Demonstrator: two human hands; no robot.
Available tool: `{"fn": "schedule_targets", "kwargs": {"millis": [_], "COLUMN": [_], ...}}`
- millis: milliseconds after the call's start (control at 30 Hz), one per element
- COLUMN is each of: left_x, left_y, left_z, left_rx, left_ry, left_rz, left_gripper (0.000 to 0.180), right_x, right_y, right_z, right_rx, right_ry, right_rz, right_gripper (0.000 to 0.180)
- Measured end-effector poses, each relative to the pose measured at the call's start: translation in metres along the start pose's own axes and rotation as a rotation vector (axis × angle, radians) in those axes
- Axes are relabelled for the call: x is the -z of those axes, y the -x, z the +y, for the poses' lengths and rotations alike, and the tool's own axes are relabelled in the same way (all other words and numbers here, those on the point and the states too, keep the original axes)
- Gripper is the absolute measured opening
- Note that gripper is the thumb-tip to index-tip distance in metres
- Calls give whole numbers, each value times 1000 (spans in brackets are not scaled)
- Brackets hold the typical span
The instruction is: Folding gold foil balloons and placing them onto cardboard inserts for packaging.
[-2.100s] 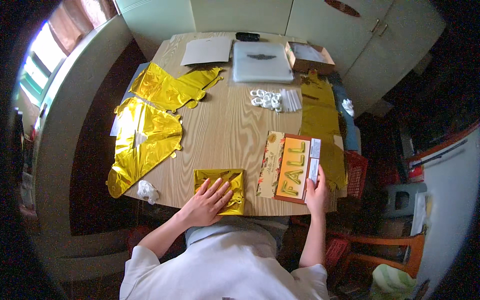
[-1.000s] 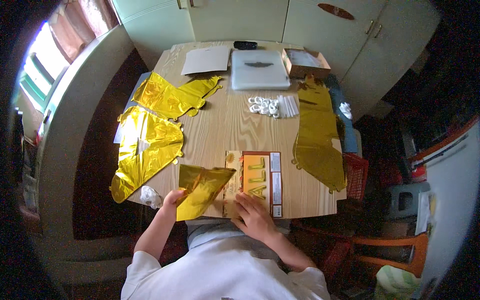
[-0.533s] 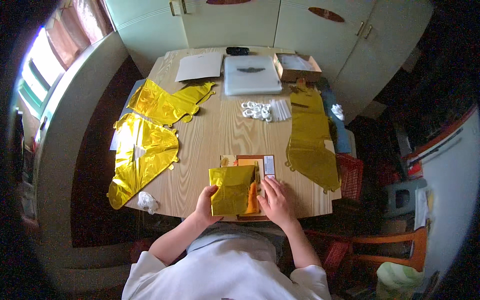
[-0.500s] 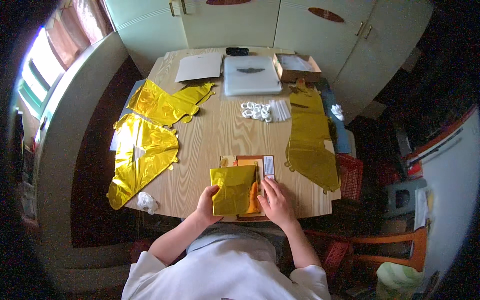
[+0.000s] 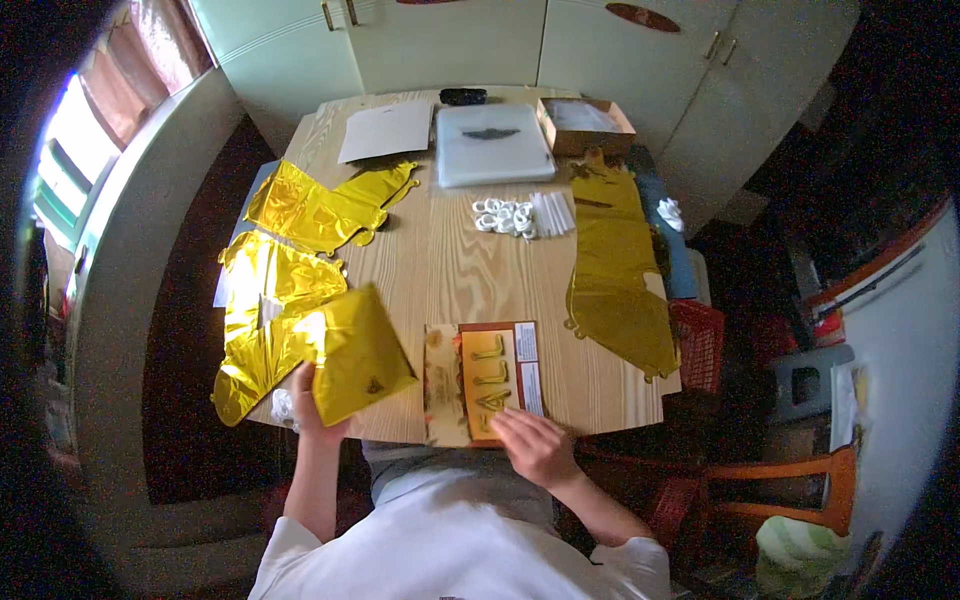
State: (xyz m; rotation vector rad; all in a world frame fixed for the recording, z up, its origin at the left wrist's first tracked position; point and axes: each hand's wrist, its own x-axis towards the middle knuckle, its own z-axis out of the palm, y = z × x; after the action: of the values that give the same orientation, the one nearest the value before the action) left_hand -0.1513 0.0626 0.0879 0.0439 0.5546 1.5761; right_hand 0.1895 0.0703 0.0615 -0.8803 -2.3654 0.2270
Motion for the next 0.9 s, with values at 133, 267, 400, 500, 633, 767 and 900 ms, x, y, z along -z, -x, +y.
{"fn": "schedule_targets", "kwargs": {"millis": [133,267,400,500,633,767,900], "left_x": [-1,-8,-7,-8,5,2,-3], "left_y": [14,25,21,18,11,13,15], "left_z": [34,33,-1,-35,-60,-73,-75], "left_rx": [-277,-246,-58,108,292,267,285], "left_ry": [44,49,75,19,126,15,-64], "left_rz": [-34,-60,-73,90,120,197,276], "left_gripper": [45,45,43,49,51,50,48], "right_x": [-31,-27,-36,-43,-7,18,10], "right_y": [21,-29,-31,-11,0,-12,-58], "right_z": [0,-35,-68,-77,-56,-30,3], "right_rx": [-617,-1117,-1308,-1237,-1385,-881,-410], "right_ry": [-439,-1395,-1805,-1960,-2065,-1568,-742], "right_rz": [474,615,499,253,-411,-686,-350], "right_gripper": [9,18,35,39,53,42,32]}}
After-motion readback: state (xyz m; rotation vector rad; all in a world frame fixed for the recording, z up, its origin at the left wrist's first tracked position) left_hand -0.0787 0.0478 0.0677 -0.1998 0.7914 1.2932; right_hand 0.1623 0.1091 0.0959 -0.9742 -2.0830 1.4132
